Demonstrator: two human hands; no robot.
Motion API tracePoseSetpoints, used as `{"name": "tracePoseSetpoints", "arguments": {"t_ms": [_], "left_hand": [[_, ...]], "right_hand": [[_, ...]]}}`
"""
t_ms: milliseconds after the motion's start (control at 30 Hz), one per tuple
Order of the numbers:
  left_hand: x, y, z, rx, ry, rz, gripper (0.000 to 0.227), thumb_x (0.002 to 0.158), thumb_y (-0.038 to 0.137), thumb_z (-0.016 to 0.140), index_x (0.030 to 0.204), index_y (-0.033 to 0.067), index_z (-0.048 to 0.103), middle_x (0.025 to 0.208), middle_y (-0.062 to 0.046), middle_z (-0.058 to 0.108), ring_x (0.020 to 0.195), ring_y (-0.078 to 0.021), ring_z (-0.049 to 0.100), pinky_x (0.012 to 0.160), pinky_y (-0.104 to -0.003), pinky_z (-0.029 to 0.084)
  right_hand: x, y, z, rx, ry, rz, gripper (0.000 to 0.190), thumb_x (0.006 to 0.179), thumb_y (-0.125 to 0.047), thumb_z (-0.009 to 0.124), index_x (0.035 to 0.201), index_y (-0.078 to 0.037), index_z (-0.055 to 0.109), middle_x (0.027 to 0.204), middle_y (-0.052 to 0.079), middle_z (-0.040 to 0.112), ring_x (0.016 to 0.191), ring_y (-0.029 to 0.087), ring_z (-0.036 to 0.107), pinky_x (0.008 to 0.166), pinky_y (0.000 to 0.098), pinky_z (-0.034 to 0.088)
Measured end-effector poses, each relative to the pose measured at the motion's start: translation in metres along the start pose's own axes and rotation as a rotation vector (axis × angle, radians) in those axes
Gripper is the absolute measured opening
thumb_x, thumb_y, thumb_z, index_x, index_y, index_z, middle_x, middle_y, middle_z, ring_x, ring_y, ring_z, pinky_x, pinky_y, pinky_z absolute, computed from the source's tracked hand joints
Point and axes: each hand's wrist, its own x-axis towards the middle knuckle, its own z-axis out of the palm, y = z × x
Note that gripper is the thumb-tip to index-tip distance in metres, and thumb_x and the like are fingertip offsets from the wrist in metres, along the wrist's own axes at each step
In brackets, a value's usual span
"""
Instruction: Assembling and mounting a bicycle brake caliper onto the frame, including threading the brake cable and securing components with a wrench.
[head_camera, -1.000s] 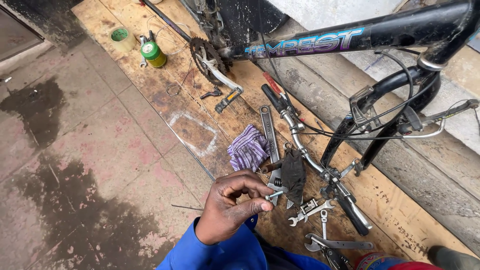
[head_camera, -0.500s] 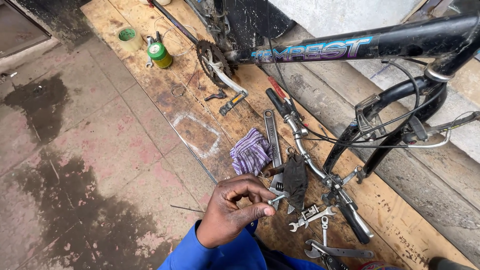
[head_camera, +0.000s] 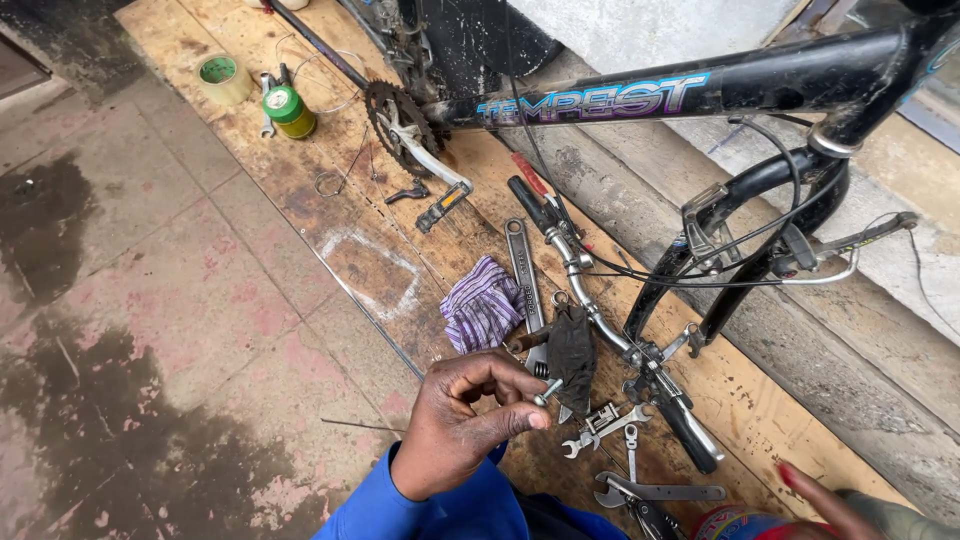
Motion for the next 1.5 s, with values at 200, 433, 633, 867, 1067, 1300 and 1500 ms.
{"name": "tracePoseSetpoints", "arguments": {"t_ms": [200, 433, 633, 867, 1067, 1300, 1500], "left_hand": [[0.002, 0.006, -0.004, -0.047, -0.007, -0.086, 0.020, 0.074, 0.018, 0.084, 0.087, 0.0073, 0.074, 0.075, -0.005, 0.071, 0.066, -0.0100, 0.063, 0.060, -0.025, 0.051], [0.007, 0.023, -0.021, -0.137, 0.022, -0.088, 0.014, 0.082, 0.018, 0.078, 0.092, 0.0102, 0.071, 0.078, -0.006, 0.068, 0.071, -0.0194, 0.064, 0.065, -0.034, 0.060], [0.014, 0.010, -0.025, -0.169, 0.102, -0.153, 0.017, 0.075, 0.013, 0.084, 0.085, 0.0060, 0.073, 0.072, -0.006, 0.071, 0.066, -0.0123, 0.066, 0.060, -0.028, 0.053], [0.026, 0.004, -0.021, -0.288, 0.055, -0.161, 0.016, 0.076, 0.007, 0.082, 0.087, 0.0027, 0.071, 0.073, -0.009, 0.071, 0.062, -0.0140, 0.064, 0.056, -0.028, 0.053], [0.030, 0.004, -0.022, -0.224, 0.044, -0.147, 0.016, 0.078, 0.014, 0.082, 0.087, 0.0056, 0.072, 0.076, -0.008, 0.072, 0.067, -0.0153, 0.066, 0.060, -0.030, 0.054], [0.029, 0.010, -0.021, -0.237, 0.051, -0.098, 0.014, 0.079, 0.013, 0.081, 0.087, 0.0051, 0.072, 0.075, -0.007, 0.071, 0.065, -0.0118, 0.063, 0.058, -0.028, 0.051], [0.026, 0.013, -0.021, -0.184, 0.026, -0.050, 0.014, 0.082, 0.016, 0.079, 0.090, 0.0066, 0.072, 0.076, -0.008, 0.072, 0.068, -0.0164, 0.067, 0.061, -0.030, 0.055]], "right_hand": [[-0.011, -0.229, 0.129, -0.103, -0.118, -0.507, 0.070, 0.083, -0.027, 0.070, 0.147, -0.016, 0.042, 0.060, -0.009, 0.075, 0.055, 0.001, 0.073, 0.059, 0.0174, 0.059], [0.017, -0.264, 0.162, 0.144, -0.174, -0.474, 0.068, 0.081, -0.018, 0.067, 0.147, -0.011, 0.050, 0.055, 0.001, 0.057, 0.050, 0.008, 0.051, 0.056, 0.0221, 0.044], [0.026, -0.270, 0.174, -0.077, 0.038, -0.582, 0.063, 0.083, -0.026, 0.063, 0.143, -0.013, 0.054, 0.056, -0.004, 0.057, 0.052, 0.004, 0.055, 0.065, 0.0173, 0.047], [0.031, -0.260, 0.166, -0.206, 0.097, -0.515, 0.060, 0.080, -0.023, 0.067, 0.140, -0.023, 0.059, 0.061, -0.008, 0.062, 0.053, 0.002, 0.044, 0.054, 0.0152, 0.046], [0.024, -0.262, 0.169, -0.123, 0.337, -0.474, 0.032, 0.076, -0.017, 0.068, 0.105, -0.021, 0.080, 0.074, -0.004, 0.085, 0.057, -0.003, 0.067, 0.053, 0.0132, 0.050], [0.022, -0.272, 0.174, -0.101, 0.375, -0.556, 0.037, 0.077, -0.015, 0.070, 0.114, -0.016, 0.076, 0.052, -0.004, 0.045, 0.047, 0.005, 0.037, 0.049, 0.0162, 0.040], [0.023, -0.250, 0.153, -0.082, 0.395, -0.472, 0.032, 0.077, -0.017, 0.069, 0.107, -0.017, 0.079, 0.050, -0.002, 0.063, 0.043, 0.004, 0.042, 0.043, 0.0174, 0.037]]}}
